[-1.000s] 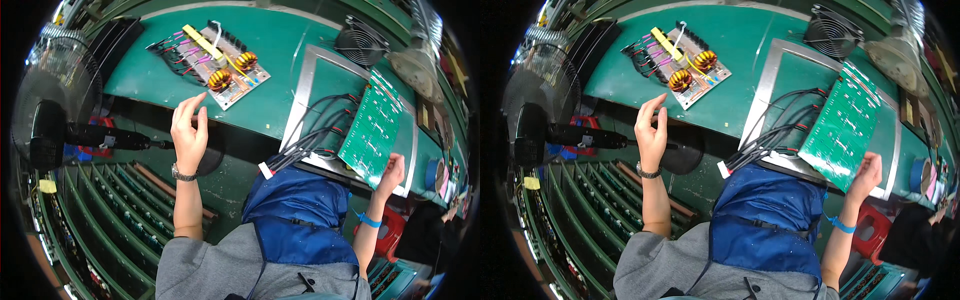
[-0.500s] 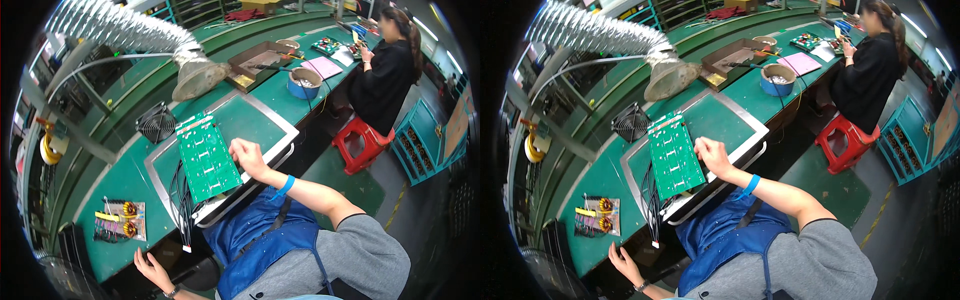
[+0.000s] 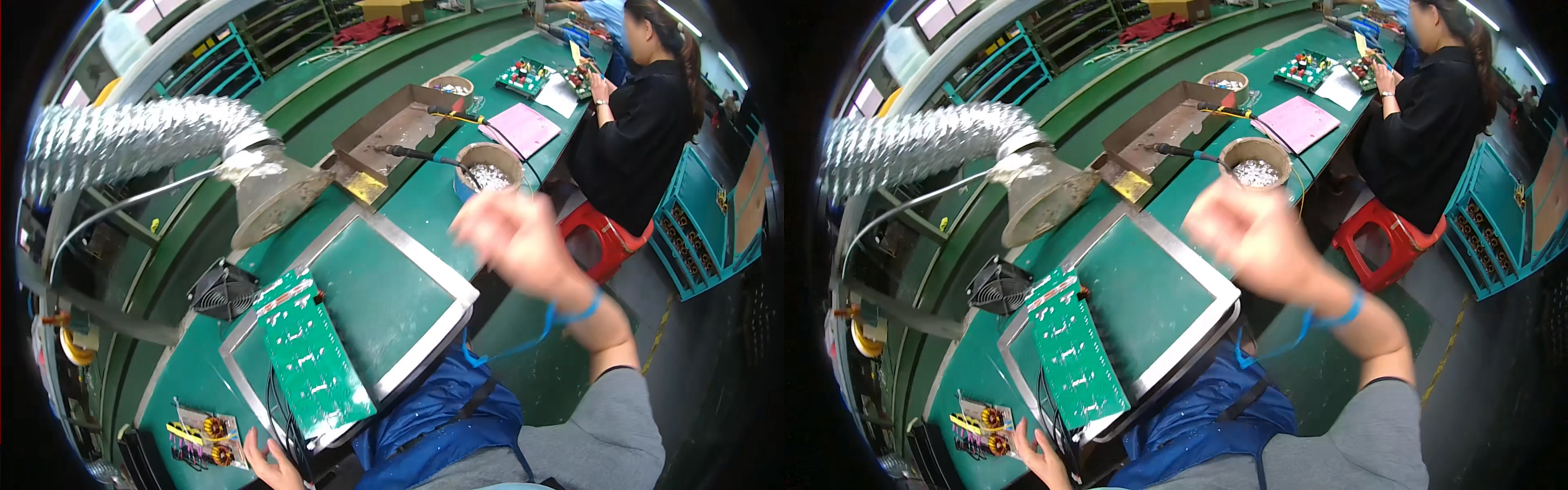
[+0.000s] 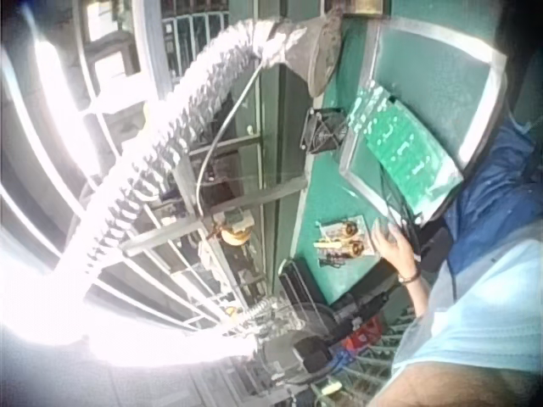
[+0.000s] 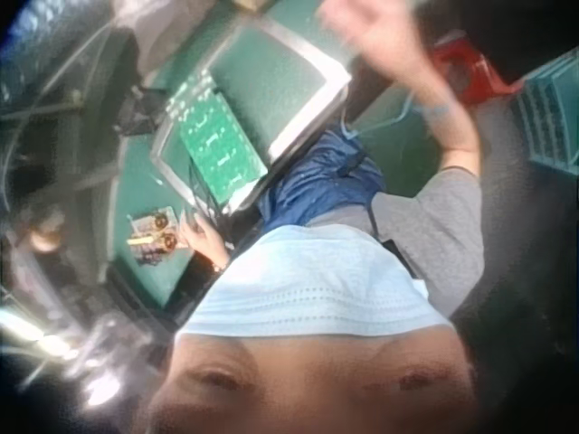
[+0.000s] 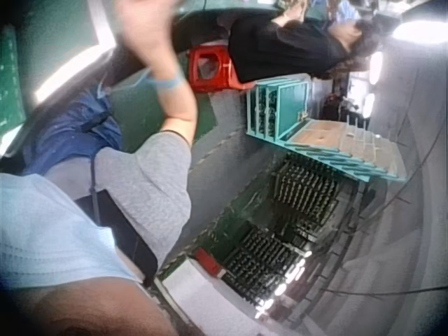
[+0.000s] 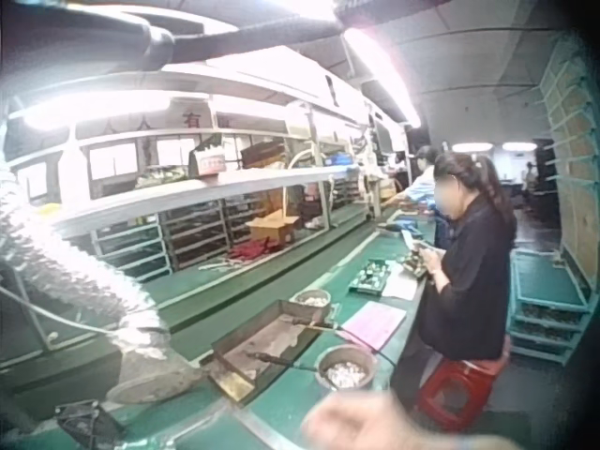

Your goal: The person solders electronic components onto a printed circuit board using a soldering iron and solder wire.

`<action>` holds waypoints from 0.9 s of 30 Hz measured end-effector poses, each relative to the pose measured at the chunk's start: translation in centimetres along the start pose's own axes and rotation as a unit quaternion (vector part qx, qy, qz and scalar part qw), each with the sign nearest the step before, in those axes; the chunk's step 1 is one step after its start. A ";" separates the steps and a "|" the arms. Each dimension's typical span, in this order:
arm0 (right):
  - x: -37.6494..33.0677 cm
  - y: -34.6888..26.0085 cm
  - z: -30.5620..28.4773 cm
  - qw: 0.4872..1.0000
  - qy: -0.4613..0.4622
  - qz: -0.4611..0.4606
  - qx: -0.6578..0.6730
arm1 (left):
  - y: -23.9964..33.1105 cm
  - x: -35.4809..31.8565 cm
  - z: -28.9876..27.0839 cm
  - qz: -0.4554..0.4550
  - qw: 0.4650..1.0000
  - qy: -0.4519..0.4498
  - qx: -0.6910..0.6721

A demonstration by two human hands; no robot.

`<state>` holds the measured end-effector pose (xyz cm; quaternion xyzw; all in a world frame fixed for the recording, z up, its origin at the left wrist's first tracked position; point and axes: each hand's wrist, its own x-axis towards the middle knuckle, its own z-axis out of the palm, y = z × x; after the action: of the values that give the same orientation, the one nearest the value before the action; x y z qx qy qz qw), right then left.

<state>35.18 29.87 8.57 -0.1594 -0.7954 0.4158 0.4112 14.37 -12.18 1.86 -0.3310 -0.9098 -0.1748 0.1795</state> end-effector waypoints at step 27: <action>28.4 34.3 -16.2 0.883 0.063 0.114 -0.451 | -4.1 -2.0 8.7 0.032 0.974 0.068 0.216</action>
<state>27.53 76.00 1.32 -0.4433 -0.8455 0.0457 0.2942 11.27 -12.40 -7.48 -0.3004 -0.9006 0.0092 0.3139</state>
